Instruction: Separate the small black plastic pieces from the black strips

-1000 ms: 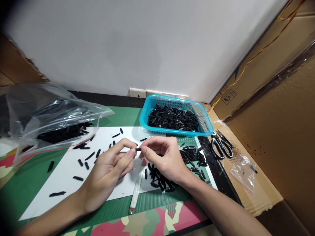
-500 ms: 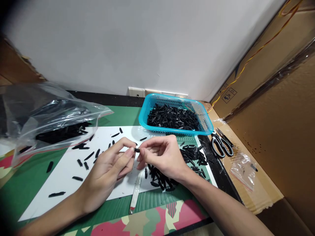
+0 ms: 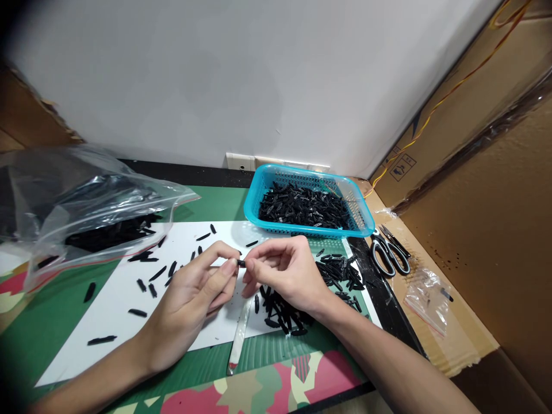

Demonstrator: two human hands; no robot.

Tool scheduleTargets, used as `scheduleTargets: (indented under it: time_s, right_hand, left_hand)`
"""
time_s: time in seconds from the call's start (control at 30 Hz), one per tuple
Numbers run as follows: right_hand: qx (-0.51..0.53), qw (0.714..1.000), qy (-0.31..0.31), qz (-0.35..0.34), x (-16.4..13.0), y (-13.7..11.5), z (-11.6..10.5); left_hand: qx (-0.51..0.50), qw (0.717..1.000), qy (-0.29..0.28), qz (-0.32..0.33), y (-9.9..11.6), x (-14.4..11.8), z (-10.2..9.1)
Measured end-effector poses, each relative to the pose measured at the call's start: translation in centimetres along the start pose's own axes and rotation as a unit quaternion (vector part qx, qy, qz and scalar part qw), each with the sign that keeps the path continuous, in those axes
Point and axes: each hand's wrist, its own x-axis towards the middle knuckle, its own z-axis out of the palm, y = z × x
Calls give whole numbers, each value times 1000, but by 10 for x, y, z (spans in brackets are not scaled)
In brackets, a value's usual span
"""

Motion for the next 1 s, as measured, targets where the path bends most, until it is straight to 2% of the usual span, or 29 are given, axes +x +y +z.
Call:
scheduleTargets:
  time_s: [0.17,0.37,0.53,0.7,0.9,1.0]
  right_hand:
    - [-10,1000,4,17,-1,-1,-1]
    - [-20,999,-9,27,-1,-4,-1]
    - [-31,999,-20,30,-1,-8,-1]
    - [-15,999,-14,28,-1,-6,0]
    - [4,1000,-4,20,-1,-4,0]
    - [10,1000,-15,20,-1,-4,-1]
  left_hand:
    - [18,1000,20,8,4,-2,6]
    - [18,1000,9,10,1,-1,3]
    - [5,1000,-25,6,-1,1,1]
    - [6,1000,6,-10,3,0,3]
    - [-4,999,-21,-24,2,2,-1]
    - [-2,1000,-14,-20,2,1,0]
